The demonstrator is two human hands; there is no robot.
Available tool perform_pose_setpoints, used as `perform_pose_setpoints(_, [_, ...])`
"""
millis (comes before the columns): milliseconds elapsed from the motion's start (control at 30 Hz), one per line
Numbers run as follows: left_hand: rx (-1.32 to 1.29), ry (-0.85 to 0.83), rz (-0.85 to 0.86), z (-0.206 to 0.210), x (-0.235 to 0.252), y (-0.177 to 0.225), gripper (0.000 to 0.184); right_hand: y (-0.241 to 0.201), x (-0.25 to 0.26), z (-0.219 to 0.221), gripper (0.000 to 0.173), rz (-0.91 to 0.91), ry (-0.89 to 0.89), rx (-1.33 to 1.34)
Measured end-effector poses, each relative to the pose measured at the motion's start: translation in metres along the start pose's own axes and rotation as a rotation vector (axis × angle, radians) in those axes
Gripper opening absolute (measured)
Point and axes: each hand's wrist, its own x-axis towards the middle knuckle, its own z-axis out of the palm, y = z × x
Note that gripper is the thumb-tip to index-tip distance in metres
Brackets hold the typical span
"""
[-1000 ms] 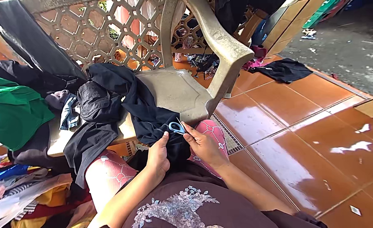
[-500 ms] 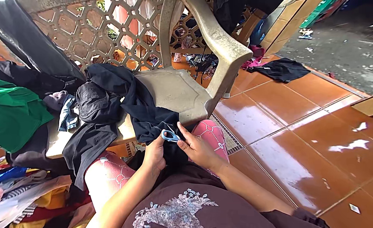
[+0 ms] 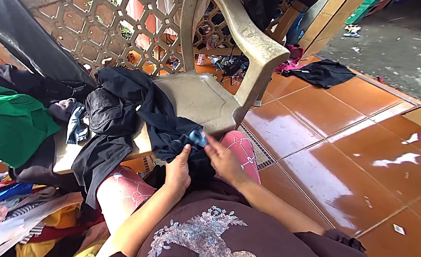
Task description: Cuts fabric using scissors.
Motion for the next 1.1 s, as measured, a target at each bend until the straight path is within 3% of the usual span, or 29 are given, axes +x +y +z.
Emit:
perform_pose_setpoints(100, [0.008, -0.029, 0.029, -0.001, -0.002, -0.002, 0.025, 0.007, 0.013, -0.015, 0.045, 0.065, 0.013, 0.111])
perform_pose_setpoints(333, [-0.083, -0.13, -0.324, -0.004, 0.007, 0.016, 0.033, -0.003, 0.012, -0.026, 0.044, 0.076, -0.136, 0.324])
perform_pose_setpoints(467, [-0.09, -0.146, -0.301, -0.003, 0.007, 0.016, 0.023, -0.007, 0.007, -0.033, 0.055, 0.177, -0.179, 0.304])
perform_pose_setpoints(567, [-0.057, -0.127, -0.224, -0.002, 0.006, 0.017, 0.014, -0.02, 0.004, -0.04, 0.064, 0.187, -0.079, 0.242])
perform_pose_setpoints(733, [-0.007, -0.143, -0.151, -0.006, 0.008, 0.01, 0.013, -0.023, 0.007, -0.034, 0.078, 0.185, -0.315, 0.259])
perform_pose_setpoints(800, [-0.004, -0.127, -0.126, -0.006, 0.009, 0.009, 0.012, -0.014, 0.009, -0.025, 0.076, 0.23, -0.393, 0.358])
perform_pose_setpoints(900, [-0.009, -0.077, -0.16, -0.005, 0.009, 0.009, 0.012, -0.014, 0.005, -0.015, 0.054, 0.213, -0.373, 0.417])
perform_pose_setpoints(1000, [-0.076, -0.035, -0.243, -0.001, 0.011, 0.009, 0.015, -0.009, 0.002, -0.009, 0.048, 0.119, -0.344, 0.234])
perform_pose_setpoints(1100, [-0.175, -0.178, -0.349, -0.002, 0.014, 0.013, 0.031, -0.01, -0.001, -0.009, 0.052, 0.085, -0.338, 0.039])
